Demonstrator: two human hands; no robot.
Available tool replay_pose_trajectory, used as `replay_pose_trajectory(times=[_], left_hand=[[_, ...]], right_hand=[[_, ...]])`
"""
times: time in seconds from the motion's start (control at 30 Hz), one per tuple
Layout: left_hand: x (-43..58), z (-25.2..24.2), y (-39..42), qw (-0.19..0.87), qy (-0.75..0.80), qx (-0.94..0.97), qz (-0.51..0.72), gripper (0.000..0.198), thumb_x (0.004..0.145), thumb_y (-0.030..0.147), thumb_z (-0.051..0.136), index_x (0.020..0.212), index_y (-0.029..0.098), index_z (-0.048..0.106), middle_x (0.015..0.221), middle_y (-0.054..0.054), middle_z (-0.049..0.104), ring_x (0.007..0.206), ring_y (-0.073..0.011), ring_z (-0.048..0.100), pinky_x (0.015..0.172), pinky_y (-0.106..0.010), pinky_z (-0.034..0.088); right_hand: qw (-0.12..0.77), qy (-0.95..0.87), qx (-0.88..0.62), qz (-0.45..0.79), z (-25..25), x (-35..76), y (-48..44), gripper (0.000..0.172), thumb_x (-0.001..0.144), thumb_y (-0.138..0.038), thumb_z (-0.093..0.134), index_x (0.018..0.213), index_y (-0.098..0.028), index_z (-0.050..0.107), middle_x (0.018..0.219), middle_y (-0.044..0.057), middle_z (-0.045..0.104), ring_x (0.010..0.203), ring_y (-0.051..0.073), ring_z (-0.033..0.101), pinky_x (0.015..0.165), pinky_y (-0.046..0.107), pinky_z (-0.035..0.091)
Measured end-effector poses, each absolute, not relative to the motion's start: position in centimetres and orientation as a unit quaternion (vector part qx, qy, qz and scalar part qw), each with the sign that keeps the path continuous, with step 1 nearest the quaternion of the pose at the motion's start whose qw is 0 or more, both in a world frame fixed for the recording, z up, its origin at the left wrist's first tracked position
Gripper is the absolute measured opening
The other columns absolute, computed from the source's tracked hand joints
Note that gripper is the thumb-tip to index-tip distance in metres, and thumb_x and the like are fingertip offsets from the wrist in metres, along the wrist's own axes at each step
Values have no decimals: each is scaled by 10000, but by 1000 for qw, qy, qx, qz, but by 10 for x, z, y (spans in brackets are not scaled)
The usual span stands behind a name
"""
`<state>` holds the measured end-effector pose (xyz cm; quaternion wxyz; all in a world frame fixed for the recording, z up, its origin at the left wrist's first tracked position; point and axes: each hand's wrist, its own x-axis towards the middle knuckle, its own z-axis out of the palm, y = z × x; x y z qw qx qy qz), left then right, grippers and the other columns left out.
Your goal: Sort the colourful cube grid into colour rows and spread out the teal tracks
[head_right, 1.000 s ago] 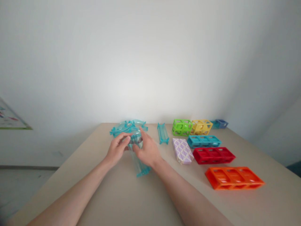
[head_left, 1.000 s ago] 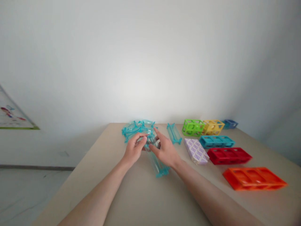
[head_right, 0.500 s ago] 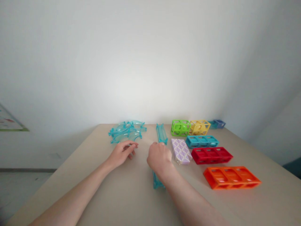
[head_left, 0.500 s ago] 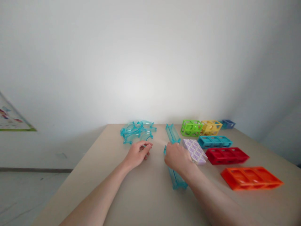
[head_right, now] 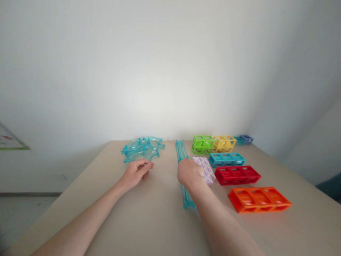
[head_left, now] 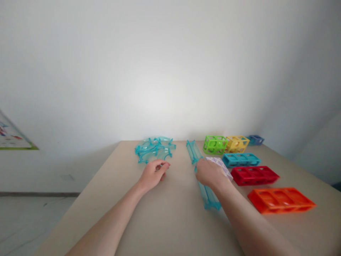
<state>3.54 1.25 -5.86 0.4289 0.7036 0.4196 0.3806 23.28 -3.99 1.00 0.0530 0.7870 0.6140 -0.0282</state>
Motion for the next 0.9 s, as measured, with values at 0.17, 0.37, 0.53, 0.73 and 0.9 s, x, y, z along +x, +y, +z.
replay_pose_trajectory(times=[0.17, 0.37, 0.53, 0.73, 0.9], left_hand=[[31, -62, 20, 320, 448, 713, 433, 273, 849, 374, 518, 782, 165, 679, 671, -26, 636, 573, -143, 571, 506, -235, 430], [18, -68, 35, 79, 469, 731, 489, 170, 814, 184, 544, 878, 205, 700, 867, -48, 647, 836, -198, 585, 770, -329, 470], [6, -72, 44, -35, 542, 698, 467, 314, 744, 101, 572, 997, 233, 701, 1064, -100, 607, 1049, -284, 528, 953, -447, 403], [-3, -82, 58, -52, 603, 663, 441, 438, 749, 139, 585, 1171, 248, 621, 1319, -113, 525, 1180, -321, 460, 1002, -505, 342], [-7, -86, 66, -26, 617, 642, 455, 267, 764, 182, 582, 999, 219, 702, 1094, -128, 613, 1067, -301, 528, 950, -466, 388]], right_hand=[[6, 602, 797, 34, 16, 228, -45, 472, 801, -387, 644, 1116, -36, 609, 1064, 256, 622, 1036, 357, 609, 815, 404, 483], [-182, 689, 690, 127, -3, 178, -57, 256, 886, -247, 512, 1111, -138, 567, 1029, 154, 562, 1005, 278, 535, 837, 362, 460], [-202, 739, 641, 45, -51, 133, -48, 515, 830, -203, 547, 1329, -165, 424, 1207, 181, 506, 1059, 295, 500, 871, 398, 449], [-230, 734, 639, 17, -72, 124, -26, 591, 874, -348, 508, 1399, -129, 352, 1335, 223, 439, 1195, 327, 441, 991, 450, 343], [-238, 744, 625, 14, -74, 127, -16, 433, 887, -334, 474, 1246, -95, 504, 1239, 200, 529, 1191, 303, 441, 1006, 428, 317]])
